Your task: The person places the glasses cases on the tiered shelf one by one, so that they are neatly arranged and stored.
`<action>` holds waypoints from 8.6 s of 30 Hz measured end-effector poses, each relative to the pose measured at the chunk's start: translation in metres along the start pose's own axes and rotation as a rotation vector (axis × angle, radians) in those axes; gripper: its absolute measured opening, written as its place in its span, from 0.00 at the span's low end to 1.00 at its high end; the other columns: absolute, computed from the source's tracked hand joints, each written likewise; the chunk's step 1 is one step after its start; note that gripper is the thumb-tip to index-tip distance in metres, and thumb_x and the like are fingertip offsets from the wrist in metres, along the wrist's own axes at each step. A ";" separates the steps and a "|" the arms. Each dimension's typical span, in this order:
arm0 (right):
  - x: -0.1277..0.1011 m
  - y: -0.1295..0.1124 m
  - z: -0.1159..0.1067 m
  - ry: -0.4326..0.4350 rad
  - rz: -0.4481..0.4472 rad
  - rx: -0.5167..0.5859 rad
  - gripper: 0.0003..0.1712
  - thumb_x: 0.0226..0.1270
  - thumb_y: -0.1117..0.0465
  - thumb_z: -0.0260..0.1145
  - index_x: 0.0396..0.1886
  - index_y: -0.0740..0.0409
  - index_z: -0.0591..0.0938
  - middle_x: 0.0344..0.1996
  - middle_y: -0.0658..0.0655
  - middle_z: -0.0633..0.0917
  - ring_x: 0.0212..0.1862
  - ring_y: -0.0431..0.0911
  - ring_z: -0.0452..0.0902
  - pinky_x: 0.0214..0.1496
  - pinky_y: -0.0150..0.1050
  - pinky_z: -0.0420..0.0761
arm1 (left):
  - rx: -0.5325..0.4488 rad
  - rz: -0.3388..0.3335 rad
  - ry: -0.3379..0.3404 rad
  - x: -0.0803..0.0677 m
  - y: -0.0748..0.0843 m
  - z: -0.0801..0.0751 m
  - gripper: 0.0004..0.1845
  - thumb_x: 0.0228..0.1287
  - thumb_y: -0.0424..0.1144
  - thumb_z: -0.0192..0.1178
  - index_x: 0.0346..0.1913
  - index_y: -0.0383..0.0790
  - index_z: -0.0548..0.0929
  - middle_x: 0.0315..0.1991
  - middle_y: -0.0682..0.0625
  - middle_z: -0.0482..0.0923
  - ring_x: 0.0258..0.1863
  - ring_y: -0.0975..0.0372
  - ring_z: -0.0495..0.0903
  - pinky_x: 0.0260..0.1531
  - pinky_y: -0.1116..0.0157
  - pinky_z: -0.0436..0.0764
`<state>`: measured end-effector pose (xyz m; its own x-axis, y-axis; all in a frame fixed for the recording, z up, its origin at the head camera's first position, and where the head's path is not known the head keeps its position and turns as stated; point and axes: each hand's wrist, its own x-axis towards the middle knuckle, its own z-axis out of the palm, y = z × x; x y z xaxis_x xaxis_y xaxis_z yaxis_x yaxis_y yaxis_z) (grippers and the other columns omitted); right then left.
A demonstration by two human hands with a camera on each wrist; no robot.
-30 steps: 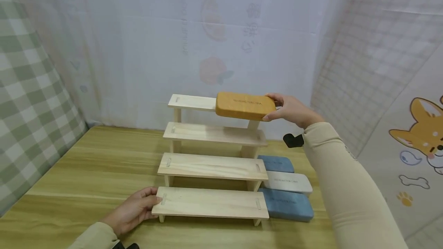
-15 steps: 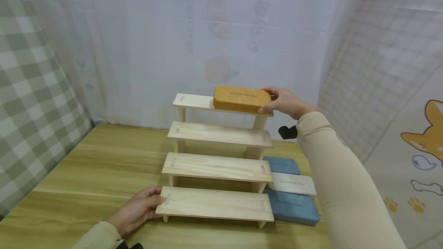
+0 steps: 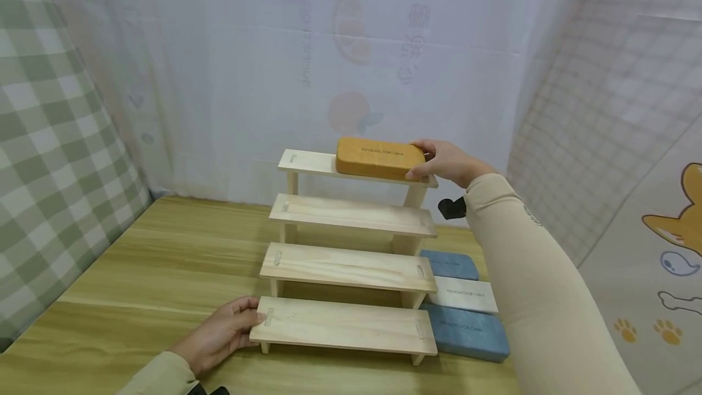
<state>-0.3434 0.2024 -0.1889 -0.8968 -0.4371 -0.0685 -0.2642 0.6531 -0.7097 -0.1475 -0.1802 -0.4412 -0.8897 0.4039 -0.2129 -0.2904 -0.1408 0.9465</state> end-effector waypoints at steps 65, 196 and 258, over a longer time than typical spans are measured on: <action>-0.148 0.114 0.064 0.365 -0.097 -0.012 0.40 0.71 0.57 0.62 0.76 0.58 0.54 0.66 0.65 0.67 0.63 0.45 0.64 0.51 0.20 0.68 | -0.038 -0.005 -0.034 -0.008 0.002 -0.013 0.30 0.72 0.35 0.52 0.66 0.20 0.53 0.49 0.47 0.76 0.46 0.59 0.80 0.46 0.61 0.81; -0.248 0.183 0.066 0.286 0.198 -0.089 0.48 0.54 0.61 0.76 0.68 0.73 0.60 0.60 0.73 0.69 0.50 0.30 0.71 0.42 0.30 0.79 | -0.043 0.017 -0.022 -0.010 -0.001 -0.013 0.27 0.72 0.35 0.51 0.65 0.24 0.57 0.47 0.49 0.75 0.44 0.62 0.79 0.43 0.64 0.80; -0.102 0.049 0.053 0.213 -0.021 0.132 0.48 0.52 0.59 0.77 0.71 0.56 0.63 0.63 0.61 0.71 0.59 0.57 0.73 0.50 0.43 0.79 | -0.036 0.011 -0.014 -0.010 0.002 -0.011 0.35 0.73 0.37 0.51 0.70 0.20 0.47 0.48 0.49 0.76 0.45 0.62 0.79 0.42 0.64 0.80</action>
<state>-0.2458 0.2466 -0.2542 -0.9499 -0.3004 0.0863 -0.2472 0.5530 -0.7956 -0.1435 -0.1947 -0.4404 -0.8877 0.4150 -0.1992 -0.2938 -0.1778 0.9392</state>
